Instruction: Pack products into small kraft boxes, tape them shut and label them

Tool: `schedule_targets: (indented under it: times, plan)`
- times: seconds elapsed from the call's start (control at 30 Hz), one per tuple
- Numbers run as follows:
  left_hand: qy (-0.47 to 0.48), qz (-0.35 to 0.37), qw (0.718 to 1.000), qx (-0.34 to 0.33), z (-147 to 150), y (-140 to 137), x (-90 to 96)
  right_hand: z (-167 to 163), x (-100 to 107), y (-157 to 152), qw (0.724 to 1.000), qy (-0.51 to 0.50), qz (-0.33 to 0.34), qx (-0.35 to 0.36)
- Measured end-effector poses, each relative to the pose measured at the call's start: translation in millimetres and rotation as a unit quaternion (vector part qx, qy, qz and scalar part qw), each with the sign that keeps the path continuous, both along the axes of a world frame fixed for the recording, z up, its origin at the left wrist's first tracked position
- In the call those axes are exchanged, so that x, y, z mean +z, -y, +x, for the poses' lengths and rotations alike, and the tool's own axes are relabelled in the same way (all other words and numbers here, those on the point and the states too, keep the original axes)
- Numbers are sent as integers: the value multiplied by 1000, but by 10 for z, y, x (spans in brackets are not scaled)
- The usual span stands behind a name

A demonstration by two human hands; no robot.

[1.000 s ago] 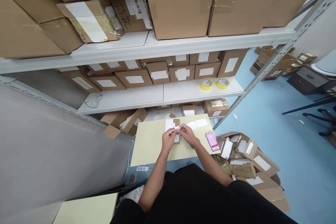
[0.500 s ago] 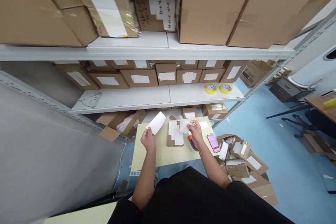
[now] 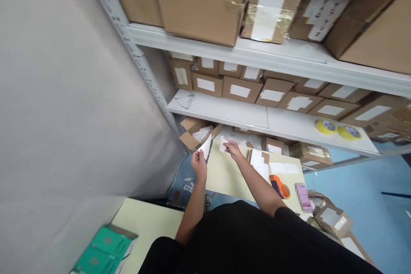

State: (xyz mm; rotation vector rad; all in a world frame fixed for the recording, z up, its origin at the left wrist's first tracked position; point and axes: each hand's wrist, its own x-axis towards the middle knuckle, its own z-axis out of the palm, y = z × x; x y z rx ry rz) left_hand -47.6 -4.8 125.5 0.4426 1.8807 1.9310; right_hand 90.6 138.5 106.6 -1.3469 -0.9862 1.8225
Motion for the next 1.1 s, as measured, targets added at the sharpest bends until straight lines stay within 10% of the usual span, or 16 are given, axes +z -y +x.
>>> schedule_targets:
  times: [0.17,0.33,0.63,0.9,1.1]
  plan:
    - [-23,-30,999,31,-424,296,-22,-986,-34,-258,997,27,-54,54]
    - [-25,-37,999,8,-564,367,-63,-1211,-66,-240,994,65,-45,73]
    - [-189,-67,961,-189,-214,-40,-127,-201,218,529,991,-65,4,120]
    - [-284,-8,835,-470,650,-424,-127,793,188,780,984,10,19,-179]
    - [-37,-68,882,-465,1233,-528,-554,1541,-29,954,970,12,-55,-237]
